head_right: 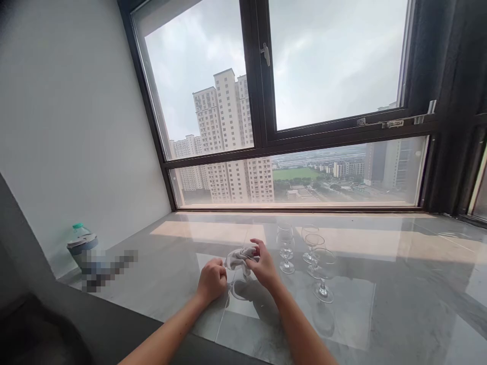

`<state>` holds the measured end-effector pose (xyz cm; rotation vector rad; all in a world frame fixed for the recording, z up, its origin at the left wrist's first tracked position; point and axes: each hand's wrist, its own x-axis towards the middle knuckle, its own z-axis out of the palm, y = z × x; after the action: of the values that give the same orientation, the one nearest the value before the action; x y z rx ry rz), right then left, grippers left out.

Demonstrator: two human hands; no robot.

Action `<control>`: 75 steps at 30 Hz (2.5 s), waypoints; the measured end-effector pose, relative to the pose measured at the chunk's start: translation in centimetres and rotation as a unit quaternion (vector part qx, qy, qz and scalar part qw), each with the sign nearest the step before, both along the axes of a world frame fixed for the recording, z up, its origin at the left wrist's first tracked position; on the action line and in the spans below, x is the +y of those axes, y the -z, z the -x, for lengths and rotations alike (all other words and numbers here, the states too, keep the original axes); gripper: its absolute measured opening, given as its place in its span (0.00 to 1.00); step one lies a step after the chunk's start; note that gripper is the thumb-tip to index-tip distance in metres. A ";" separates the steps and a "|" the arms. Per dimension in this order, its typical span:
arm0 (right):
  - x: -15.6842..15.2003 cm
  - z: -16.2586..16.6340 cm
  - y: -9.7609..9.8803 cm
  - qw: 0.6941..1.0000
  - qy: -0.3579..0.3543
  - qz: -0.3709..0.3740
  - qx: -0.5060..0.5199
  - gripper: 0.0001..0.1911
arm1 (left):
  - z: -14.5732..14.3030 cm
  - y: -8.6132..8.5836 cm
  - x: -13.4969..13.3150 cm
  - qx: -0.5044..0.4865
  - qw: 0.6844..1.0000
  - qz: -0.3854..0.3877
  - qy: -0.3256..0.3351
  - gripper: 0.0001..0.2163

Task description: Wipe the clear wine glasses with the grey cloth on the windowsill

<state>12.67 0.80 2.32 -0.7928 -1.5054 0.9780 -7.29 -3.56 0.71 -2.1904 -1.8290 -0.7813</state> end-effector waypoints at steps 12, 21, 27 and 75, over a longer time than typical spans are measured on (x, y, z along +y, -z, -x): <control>0.4 0.0 0.5 0.998 0.060 -0.022 -0.021 0.19 | -0.3 -0.4 -0.2 -0.036 0.999 -0.003 -0.012 0.18; 1.4 -0.1 1.8 0.981 0.178 0.034 -0.061 0.20 | 0.2 0.4 0.0 -0.079 0.997 -0.018 -0.001 0.37; 0.9 0.7 1.8 0.987 0.145 0.060 -0.023 0.21 | 0.3 0.6 -0.3 -0.136 0.987 0.004 0.085 0.48; -4.9 -1.9 -0.5 0.919 0.370 -0.139 0.006 0.42 | -0.5 -0.5 0.7 -0.076 0.990 0.083 0.085 0.19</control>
<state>14.57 -4.12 2.85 -1.0291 -1.1423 0.1967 -6.75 -2.85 1.18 -2.4817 -1.8545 -0.8815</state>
